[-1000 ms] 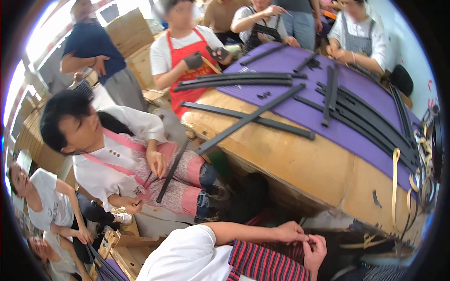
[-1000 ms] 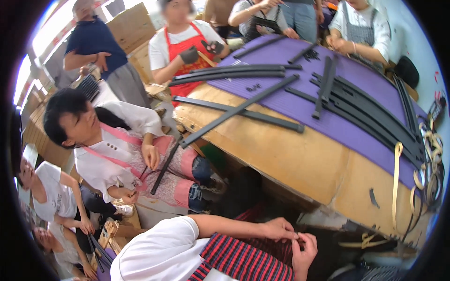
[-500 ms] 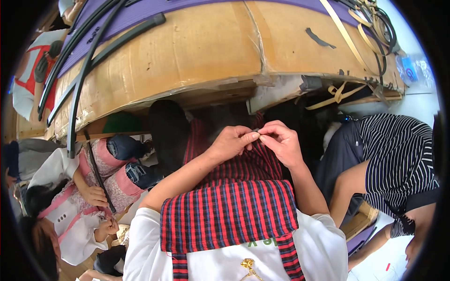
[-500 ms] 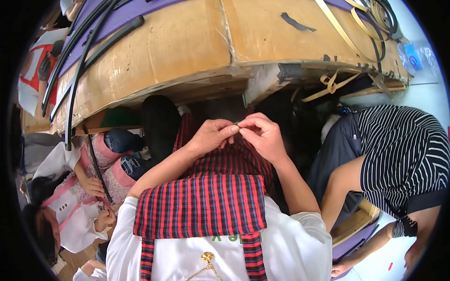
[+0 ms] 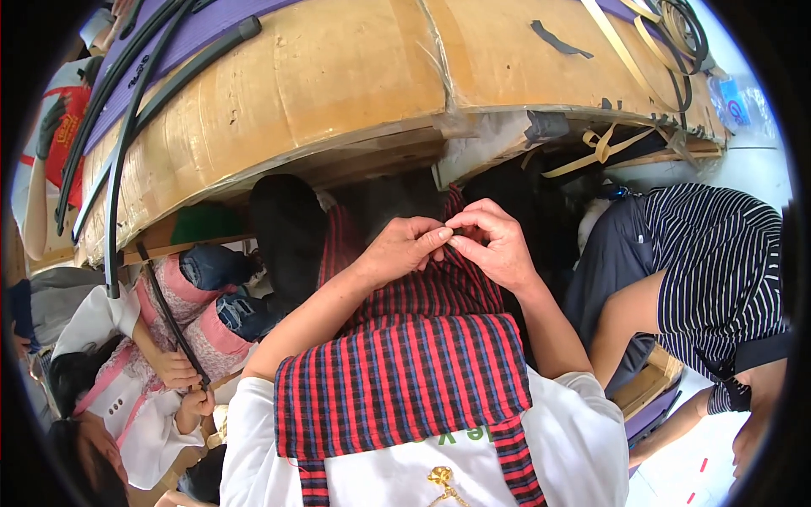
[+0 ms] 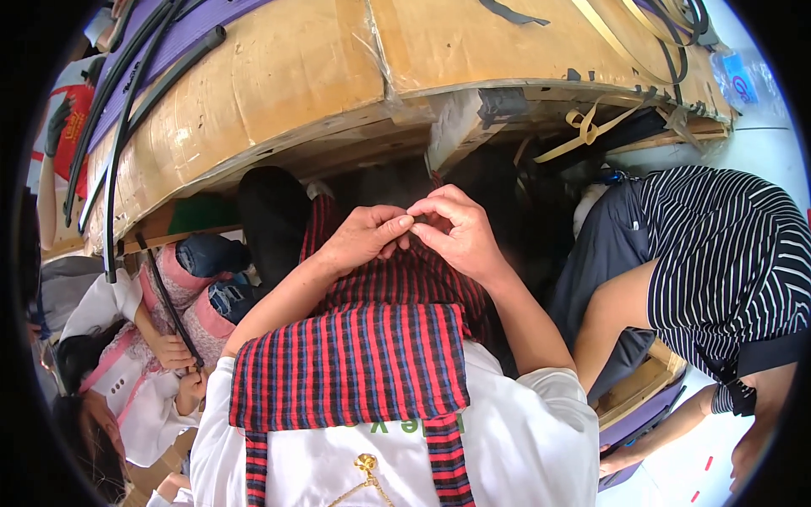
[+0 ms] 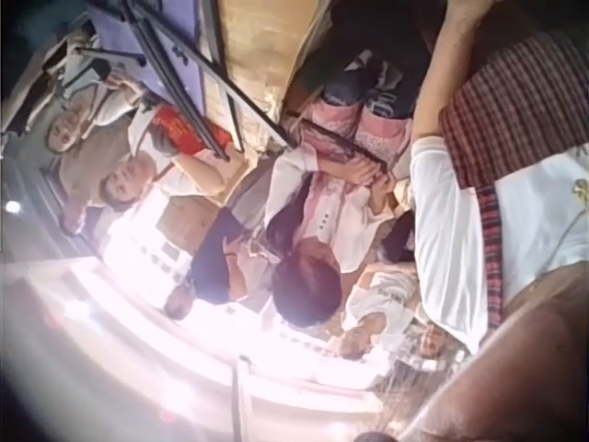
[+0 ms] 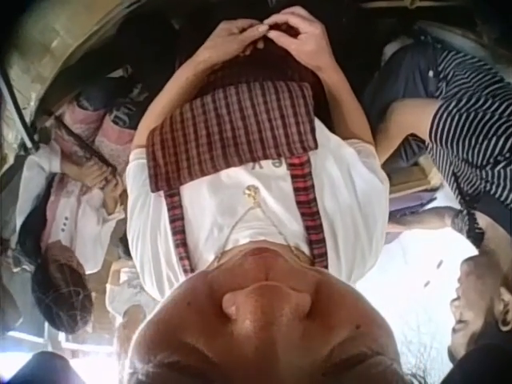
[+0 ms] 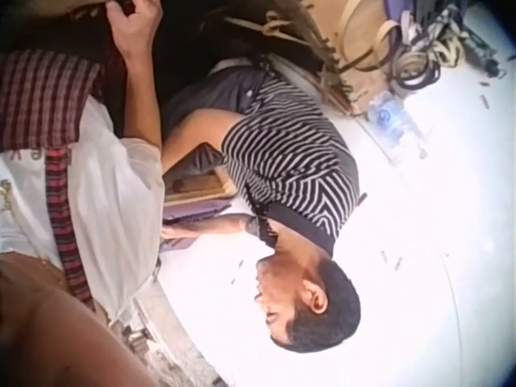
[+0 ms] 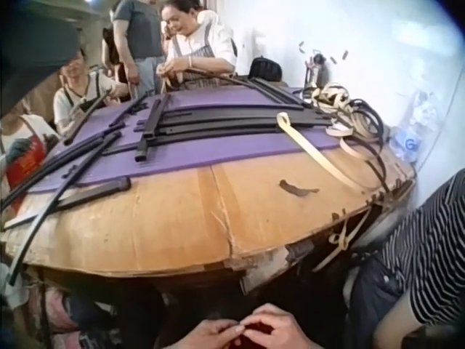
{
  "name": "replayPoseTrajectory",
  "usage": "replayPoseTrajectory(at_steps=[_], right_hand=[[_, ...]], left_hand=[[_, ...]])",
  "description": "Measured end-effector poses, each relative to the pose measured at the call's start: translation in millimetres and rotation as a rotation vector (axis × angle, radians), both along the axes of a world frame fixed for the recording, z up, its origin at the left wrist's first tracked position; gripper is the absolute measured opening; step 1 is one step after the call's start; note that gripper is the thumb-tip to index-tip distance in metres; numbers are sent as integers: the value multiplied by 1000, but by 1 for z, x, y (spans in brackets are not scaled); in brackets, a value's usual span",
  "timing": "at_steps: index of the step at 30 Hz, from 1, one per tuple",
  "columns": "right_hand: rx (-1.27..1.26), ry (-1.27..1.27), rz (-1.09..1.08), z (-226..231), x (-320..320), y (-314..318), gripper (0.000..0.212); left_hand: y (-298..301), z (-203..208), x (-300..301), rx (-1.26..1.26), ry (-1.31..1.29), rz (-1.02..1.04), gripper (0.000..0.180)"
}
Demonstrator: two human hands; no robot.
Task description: Assembling small black plastic parts and frame components by hand at a shared workbench.
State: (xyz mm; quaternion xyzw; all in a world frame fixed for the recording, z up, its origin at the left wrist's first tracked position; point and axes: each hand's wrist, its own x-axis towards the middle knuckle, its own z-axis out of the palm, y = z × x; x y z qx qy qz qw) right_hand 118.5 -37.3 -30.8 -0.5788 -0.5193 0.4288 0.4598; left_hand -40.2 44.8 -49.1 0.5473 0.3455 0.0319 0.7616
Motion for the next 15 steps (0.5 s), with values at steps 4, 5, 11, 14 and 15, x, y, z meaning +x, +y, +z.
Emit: replayPoseTrajectory(at_steps=[4, 5, 11, 14, 15], right_hand=[[-20, 65, 1, -4, 3, -2, 17], [-36, 92, 3, -5, 3, -2, 18], [-52, 142, -13, -8, 5, -1, 20], [-44, 152, -37, -9, 5, -1, 22], [-41, 146, -36, -9, 5, -1, 22]], left_hand=[[0, 6, -1, -87, -4, 3, 27], [0, 6, -1, -98, -15, 8, 25], [2, 8, 2, -79, 1, -5, 25], [2, 9, 4, -50, 20, -18, 26], [2, 9, 4, -30, 29, -23, 27]])
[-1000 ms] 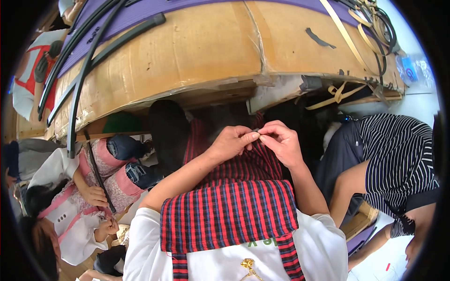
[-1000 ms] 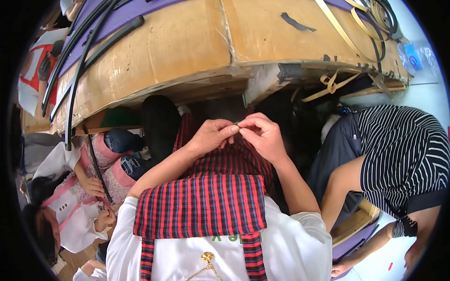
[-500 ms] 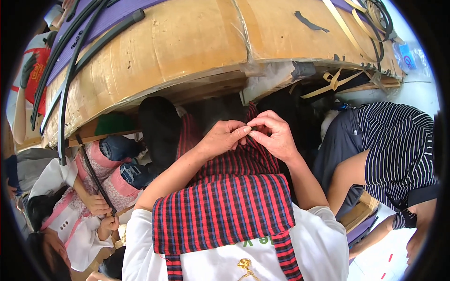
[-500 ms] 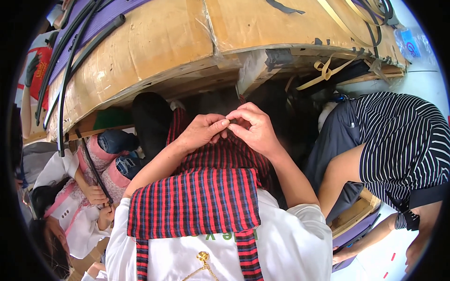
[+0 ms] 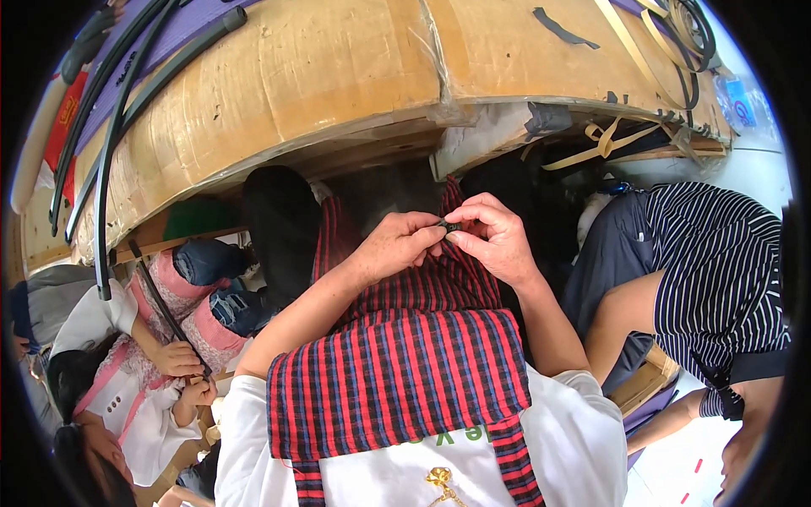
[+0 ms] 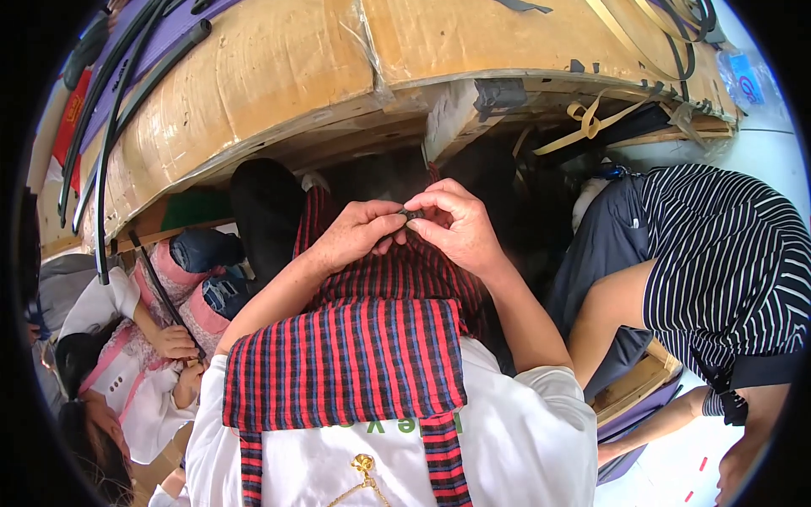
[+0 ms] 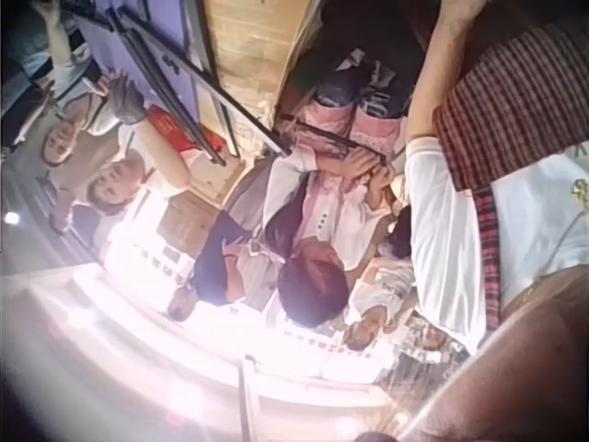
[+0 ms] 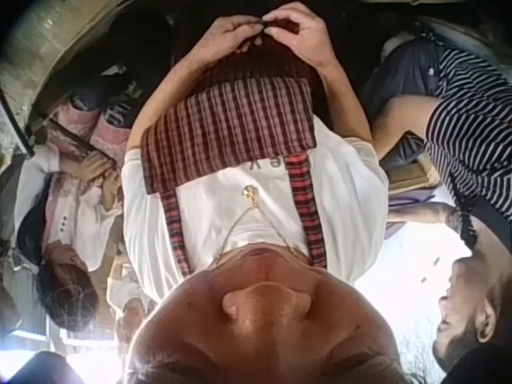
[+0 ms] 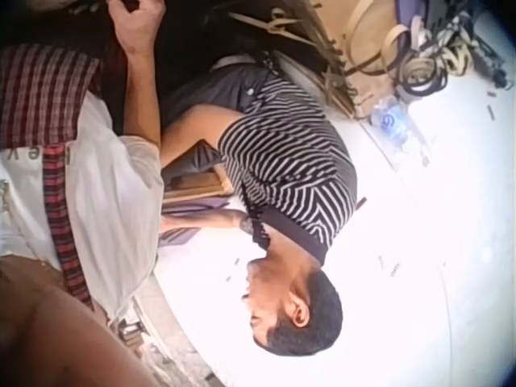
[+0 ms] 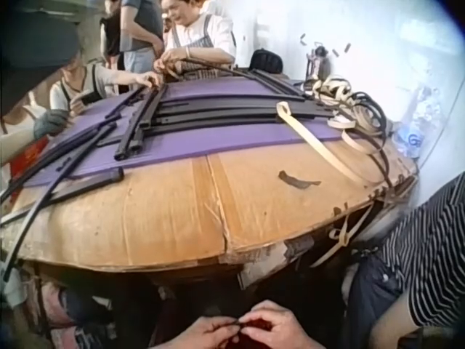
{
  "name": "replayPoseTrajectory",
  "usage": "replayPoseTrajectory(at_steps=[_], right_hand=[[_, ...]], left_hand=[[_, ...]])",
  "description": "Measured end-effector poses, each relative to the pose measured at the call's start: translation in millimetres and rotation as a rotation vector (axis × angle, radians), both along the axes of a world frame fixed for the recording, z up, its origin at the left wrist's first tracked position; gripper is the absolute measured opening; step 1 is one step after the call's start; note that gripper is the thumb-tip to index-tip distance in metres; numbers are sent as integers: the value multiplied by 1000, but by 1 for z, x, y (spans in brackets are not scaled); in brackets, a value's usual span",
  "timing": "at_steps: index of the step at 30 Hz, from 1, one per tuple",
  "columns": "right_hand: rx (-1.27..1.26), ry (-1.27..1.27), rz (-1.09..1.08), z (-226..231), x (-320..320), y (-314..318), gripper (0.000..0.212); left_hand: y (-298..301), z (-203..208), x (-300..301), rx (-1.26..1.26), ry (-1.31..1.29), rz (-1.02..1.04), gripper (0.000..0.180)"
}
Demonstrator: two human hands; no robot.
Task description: Assembling small black plastic parts and frame components by hand at a shared workbench.
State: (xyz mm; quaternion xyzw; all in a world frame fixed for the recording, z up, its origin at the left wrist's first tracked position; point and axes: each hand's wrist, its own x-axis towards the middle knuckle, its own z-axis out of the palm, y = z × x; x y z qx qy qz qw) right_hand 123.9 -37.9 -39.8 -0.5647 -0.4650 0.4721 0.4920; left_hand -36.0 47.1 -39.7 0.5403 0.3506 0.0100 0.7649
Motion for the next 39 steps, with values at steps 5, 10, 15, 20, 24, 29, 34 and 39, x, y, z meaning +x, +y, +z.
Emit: replayPoseTrajectory(at_steps=[5, 10, 15, 20, 24, 29, 34, 39], right_hand=[[17, -49, 4, 0, 0, 0, 22], [33, -75, 6, -1, -1, 1, 22], [48, -125, 4, 2, -2, 1, 22], [59, -104, 10, 1, -1, -2, 17], [20, -51, -37, 1, -3, -2, 11], [-12, -13, -43, 2, -3, -2, 9], [-17, -4, -55, 7, -6, 1, 9], [-13, -20, -84, 8, -6, 3, 8]], left_hand=[[-2, -2, 0, 29, 12, 16, 28], [-3, -5, 1, 67, 16, 33, 29], [-5, -5, 1, 101, 25, 59, 30], [-9, -5, 1, 195, 43, 62, 31], [-10, -5, 0, 234, 49, 63, 31], [-9, -5, -2, 231, 26, 50, 31], [-8, -6, -2, 229, 29, 48, 30], [-7, -7, 1, 223, -23, 67, 34]])
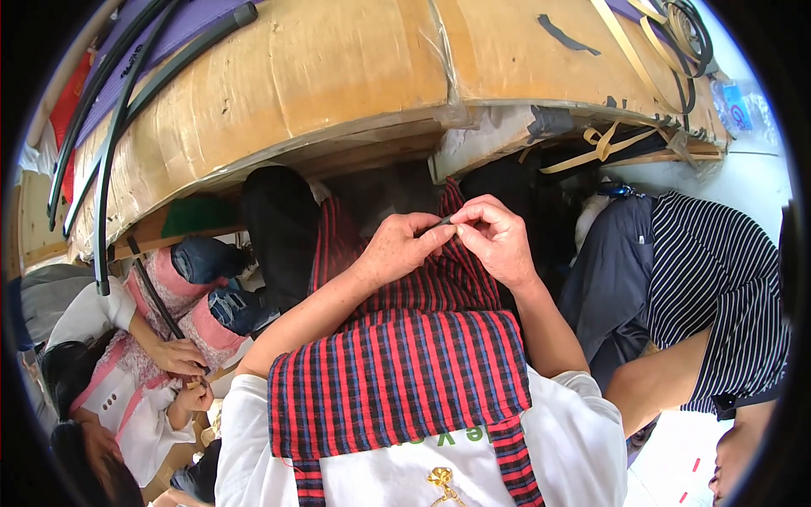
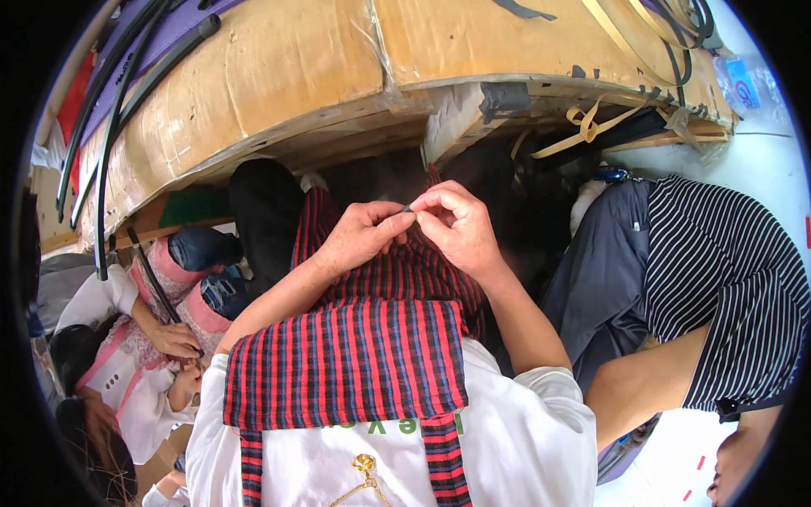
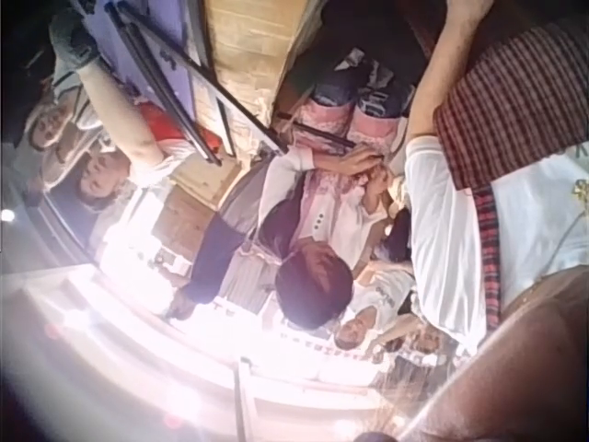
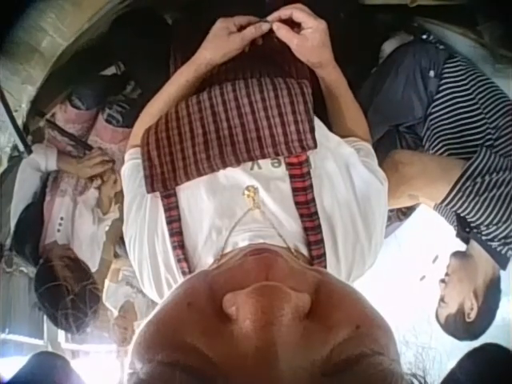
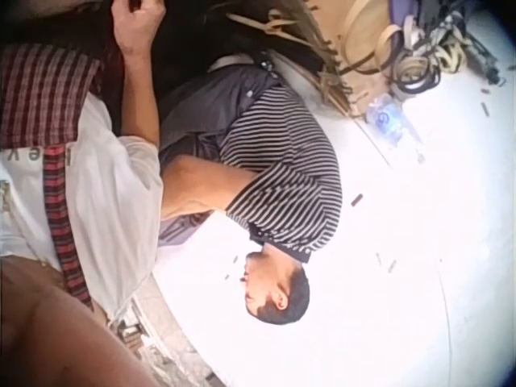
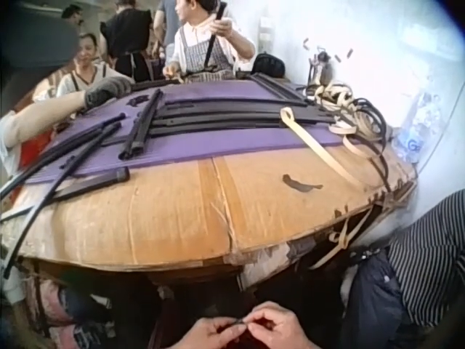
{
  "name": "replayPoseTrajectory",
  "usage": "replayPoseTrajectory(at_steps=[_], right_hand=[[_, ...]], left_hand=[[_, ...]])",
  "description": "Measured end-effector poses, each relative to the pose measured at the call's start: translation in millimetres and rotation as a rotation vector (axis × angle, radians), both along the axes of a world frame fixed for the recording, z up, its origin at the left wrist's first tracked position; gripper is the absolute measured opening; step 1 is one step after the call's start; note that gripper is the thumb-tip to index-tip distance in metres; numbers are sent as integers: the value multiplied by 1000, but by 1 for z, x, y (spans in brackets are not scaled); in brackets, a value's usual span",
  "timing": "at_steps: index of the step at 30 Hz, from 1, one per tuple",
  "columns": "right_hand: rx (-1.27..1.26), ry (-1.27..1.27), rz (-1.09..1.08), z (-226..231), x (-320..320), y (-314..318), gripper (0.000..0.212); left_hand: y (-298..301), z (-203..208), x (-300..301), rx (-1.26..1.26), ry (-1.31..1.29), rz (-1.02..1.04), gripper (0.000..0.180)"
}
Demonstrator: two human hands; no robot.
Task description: Assembling small black plastic parts and frame components by hand at a shared workbench.
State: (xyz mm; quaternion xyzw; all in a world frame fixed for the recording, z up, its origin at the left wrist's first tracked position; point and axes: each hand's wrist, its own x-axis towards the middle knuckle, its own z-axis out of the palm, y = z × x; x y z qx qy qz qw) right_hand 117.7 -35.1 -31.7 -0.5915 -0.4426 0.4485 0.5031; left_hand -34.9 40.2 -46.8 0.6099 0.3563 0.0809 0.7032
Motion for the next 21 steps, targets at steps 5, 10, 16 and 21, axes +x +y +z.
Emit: replayPoseTrajectory(at_steps=[5, 10, 16, 21], right_hand=[[10, -55, 29, 1, 2, -4, 9], [131, -279, 1, 49, 14, 8, 9], [522, -862, -284, 122, 61, 58, 8], [466, -1046, -371, 133, 95, 106, 10]], left_hand=[[-2, 3, 2, -52, 43, 56, 32], [-1, 10, 1, -89, 66, 124, 33], [3, 17, -2, -125, 42, 166, 31], [5, 25, -7, -106, 15, 191, 30]])
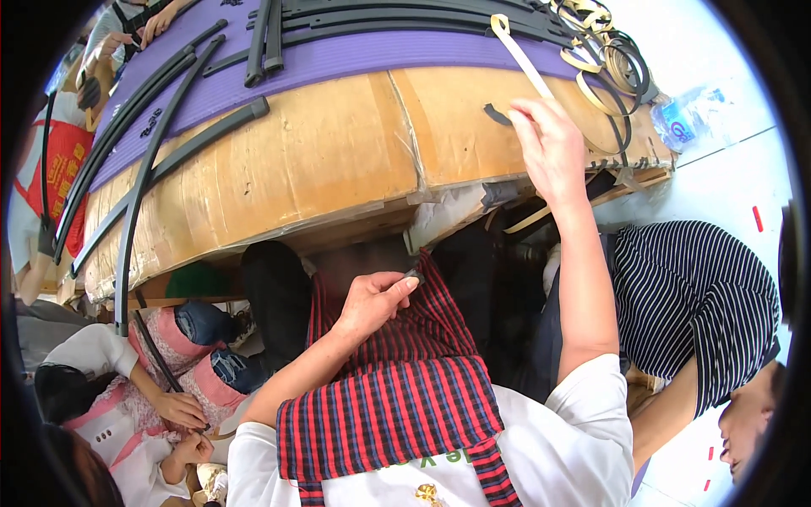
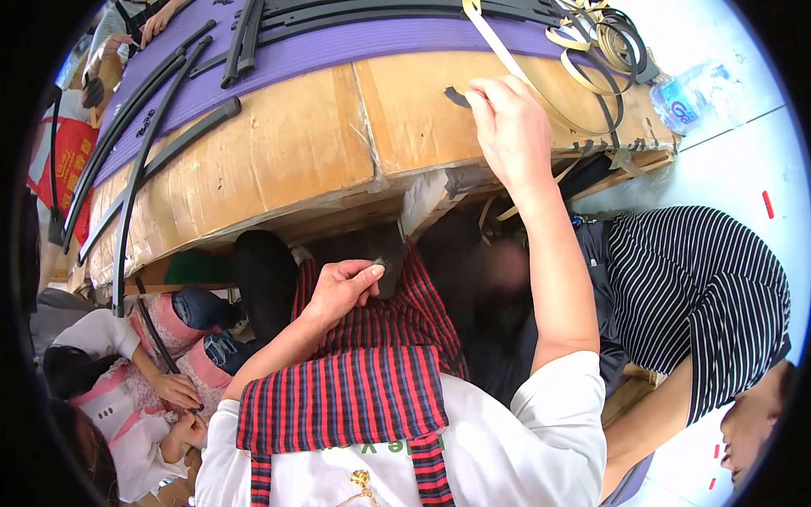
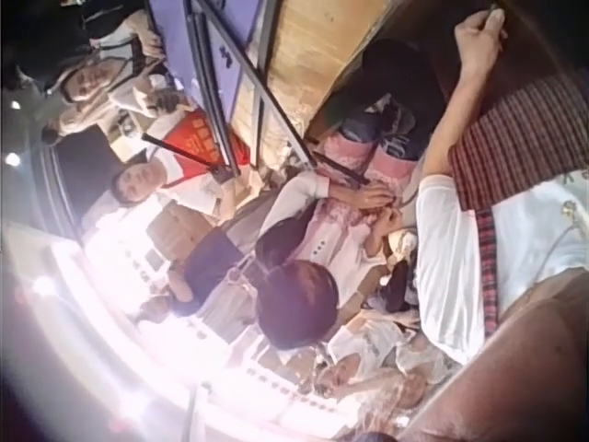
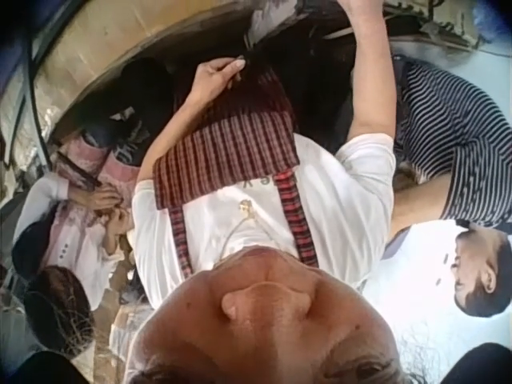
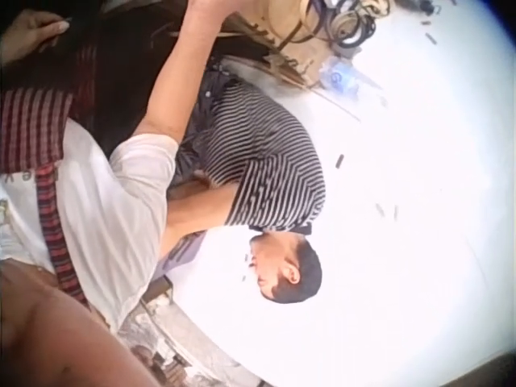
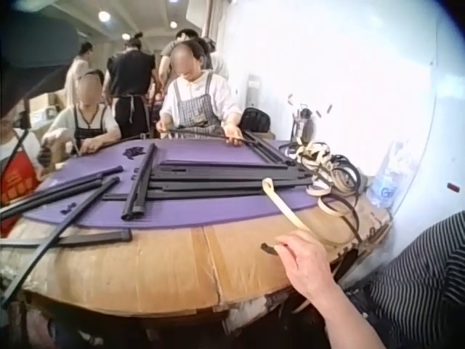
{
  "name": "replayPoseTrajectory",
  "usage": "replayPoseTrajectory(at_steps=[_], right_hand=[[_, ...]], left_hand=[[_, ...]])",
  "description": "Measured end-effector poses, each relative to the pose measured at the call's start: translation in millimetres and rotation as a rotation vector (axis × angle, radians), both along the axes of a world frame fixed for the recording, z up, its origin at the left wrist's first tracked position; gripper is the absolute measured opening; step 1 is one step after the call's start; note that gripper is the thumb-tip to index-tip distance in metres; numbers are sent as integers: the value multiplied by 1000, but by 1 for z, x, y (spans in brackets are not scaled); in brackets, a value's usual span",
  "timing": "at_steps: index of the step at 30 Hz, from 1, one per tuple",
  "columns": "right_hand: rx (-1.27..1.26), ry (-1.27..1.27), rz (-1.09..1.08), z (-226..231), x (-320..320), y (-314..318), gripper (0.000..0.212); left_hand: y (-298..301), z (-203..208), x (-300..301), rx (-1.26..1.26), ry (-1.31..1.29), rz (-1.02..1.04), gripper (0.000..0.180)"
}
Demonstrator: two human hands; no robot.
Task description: Assembling small black plastic parts and frame components by hand at a shared workbench.
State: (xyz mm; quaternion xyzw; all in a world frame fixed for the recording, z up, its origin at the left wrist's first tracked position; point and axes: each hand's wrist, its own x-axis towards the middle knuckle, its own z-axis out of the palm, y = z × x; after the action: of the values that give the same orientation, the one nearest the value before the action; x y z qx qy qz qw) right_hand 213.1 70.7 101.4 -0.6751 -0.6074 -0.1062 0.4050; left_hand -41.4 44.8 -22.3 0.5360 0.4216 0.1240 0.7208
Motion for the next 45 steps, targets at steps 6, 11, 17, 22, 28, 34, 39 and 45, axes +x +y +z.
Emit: replayPoseTrajectory(at_steps=[6, 11, 17, 22, 28, 34, 39, 45], right_hand=[[-201, -90, -7, -9, 9, 19, 13], [-316, -15, 39, 7, 15, 22, 13], [-405, 172, 54, 13, 20, 30, 15], [-429, 77, 111, 14, 16, 30, 11], [-174, 327, 357, 12, 22, 16, 10], [17, 1030, 997, 19, -41, -69, 9], [-459, 1273, 737, -60, -78, -101, 17], [-436, 1314, 591, -94, -86, -119, 11]], left_hand=[[-1, -2, -7, 19, -44, 43, 31], [-3, 1, -9, 13, -47, 38, 31], [-1, 0, -9, -3, -75, 36, 32], [-2, 1, -10, -7, -76, 27, 33], [-2, 4, -11, -12, -39, 44, 31], [2, 5, -7, 10, -36, 28, 30], [-1, -5, -2, -8, -29, 19, 32], [-2, -4, 2, 14, 4, 3, 33]])
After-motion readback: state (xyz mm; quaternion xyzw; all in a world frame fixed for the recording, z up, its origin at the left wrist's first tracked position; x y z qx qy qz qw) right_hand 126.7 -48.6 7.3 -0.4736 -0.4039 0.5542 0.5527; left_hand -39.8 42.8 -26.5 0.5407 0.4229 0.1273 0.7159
